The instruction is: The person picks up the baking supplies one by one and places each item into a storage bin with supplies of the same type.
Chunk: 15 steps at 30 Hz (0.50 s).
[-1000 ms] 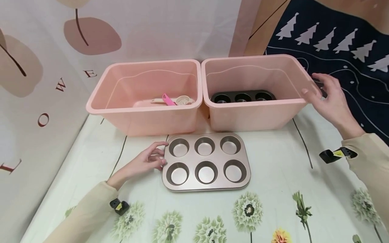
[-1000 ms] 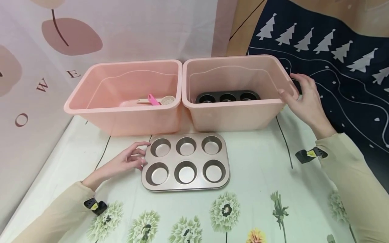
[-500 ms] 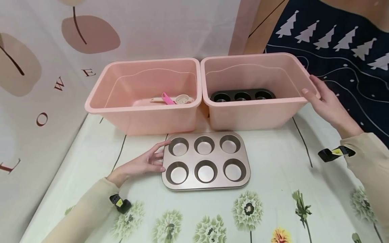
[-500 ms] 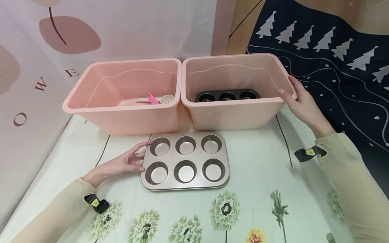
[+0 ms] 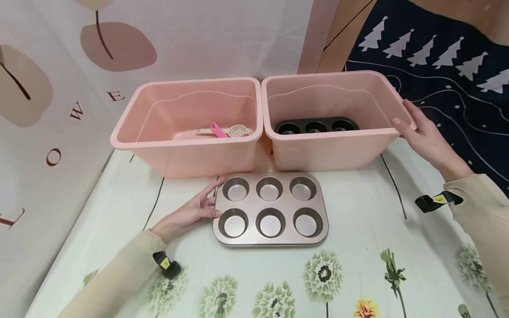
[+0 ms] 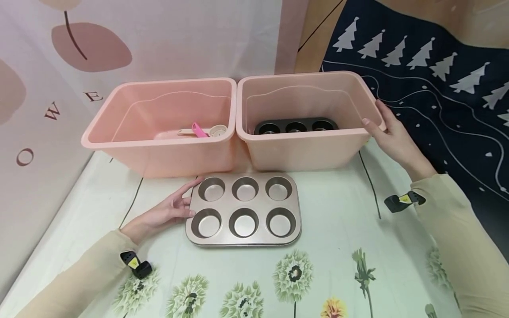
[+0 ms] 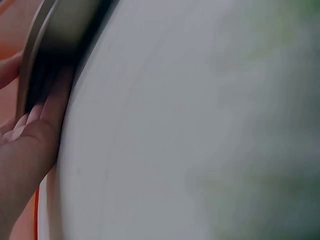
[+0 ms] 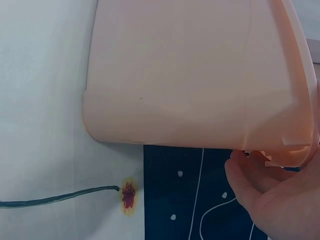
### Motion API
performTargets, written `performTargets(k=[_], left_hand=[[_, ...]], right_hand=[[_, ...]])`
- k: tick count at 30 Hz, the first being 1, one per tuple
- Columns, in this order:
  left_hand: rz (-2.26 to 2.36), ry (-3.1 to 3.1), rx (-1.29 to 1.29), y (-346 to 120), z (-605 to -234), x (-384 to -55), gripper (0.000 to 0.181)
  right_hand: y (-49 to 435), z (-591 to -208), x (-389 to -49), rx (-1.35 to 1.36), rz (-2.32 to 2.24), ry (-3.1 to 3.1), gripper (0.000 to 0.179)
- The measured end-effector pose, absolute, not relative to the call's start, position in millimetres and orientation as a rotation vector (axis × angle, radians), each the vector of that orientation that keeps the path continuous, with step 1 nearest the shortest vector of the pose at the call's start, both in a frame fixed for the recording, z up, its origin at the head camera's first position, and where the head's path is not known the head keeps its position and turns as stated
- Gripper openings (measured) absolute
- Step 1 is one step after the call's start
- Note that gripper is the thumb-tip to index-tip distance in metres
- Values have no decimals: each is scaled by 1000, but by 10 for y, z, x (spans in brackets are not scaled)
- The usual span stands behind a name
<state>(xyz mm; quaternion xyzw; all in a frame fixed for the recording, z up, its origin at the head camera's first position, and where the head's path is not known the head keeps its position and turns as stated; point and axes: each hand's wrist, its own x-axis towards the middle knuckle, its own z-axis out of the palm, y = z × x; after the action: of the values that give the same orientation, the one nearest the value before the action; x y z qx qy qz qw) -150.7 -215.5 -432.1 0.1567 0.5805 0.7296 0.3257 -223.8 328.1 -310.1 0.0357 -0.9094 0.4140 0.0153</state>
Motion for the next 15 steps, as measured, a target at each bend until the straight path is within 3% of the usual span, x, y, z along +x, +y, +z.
performTargets(k=[15], left_hand=[[2071, 1480, 466, -1977, -4178, -1489, 85]], right_hand=[[3300, -3128, -2245, 118, 1256, -2830, 70]])
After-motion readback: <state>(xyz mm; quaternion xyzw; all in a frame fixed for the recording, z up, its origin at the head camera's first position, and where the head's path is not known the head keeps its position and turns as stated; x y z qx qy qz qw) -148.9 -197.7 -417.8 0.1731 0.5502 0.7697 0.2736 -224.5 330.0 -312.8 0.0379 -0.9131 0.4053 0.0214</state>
